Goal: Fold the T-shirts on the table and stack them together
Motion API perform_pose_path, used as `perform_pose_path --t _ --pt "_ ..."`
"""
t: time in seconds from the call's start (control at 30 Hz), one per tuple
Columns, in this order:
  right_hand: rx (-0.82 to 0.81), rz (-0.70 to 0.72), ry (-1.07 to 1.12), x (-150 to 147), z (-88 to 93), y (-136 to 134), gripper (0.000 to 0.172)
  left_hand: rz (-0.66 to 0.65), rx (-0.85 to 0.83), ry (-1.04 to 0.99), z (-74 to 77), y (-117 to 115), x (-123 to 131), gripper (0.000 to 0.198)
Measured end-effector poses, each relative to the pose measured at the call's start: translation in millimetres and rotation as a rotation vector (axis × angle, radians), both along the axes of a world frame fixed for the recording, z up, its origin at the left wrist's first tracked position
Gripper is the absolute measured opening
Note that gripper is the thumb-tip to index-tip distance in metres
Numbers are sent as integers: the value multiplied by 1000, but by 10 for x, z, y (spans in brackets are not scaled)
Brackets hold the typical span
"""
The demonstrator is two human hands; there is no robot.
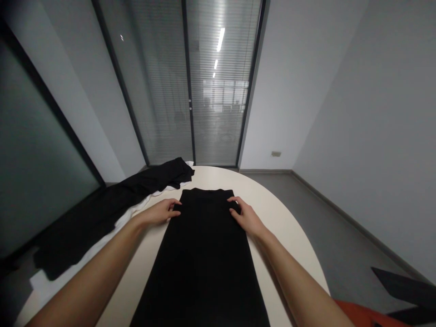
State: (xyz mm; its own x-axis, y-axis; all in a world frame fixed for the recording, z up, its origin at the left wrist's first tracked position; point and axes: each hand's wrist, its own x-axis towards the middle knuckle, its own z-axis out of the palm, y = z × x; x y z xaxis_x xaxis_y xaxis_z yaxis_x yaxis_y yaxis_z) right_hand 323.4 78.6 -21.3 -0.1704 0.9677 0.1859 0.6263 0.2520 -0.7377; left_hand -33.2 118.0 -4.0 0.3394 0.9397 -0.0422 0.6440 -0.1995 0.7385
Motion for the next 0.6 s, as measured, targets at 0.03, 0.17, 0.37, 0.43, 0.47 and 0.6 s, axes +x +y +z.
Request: perform_pose_path --t 0.03,0.17,0.37,0.43,0.47,0.6 --pt "-30 -7 38 -5 -18 12 45 -7 -20 -3 2 6 -16 36" --pt "-64 -75 118 -23 -73 49 46 -20 -57 -47 22 6 -22 29" --pt "71 -149 263 -28 111 136 42 9 -43 -226 266 18 7 34" --pt "115 -184 310 -27 193 247 43 76 -16 -330 335 103 33 37" --pt "137 -194 327 -27 217 322 44 126 9 -374 346 163 57 37" --pt "102 -222 265 -32 134 651 55 304 84 -445 176 419 212 32"
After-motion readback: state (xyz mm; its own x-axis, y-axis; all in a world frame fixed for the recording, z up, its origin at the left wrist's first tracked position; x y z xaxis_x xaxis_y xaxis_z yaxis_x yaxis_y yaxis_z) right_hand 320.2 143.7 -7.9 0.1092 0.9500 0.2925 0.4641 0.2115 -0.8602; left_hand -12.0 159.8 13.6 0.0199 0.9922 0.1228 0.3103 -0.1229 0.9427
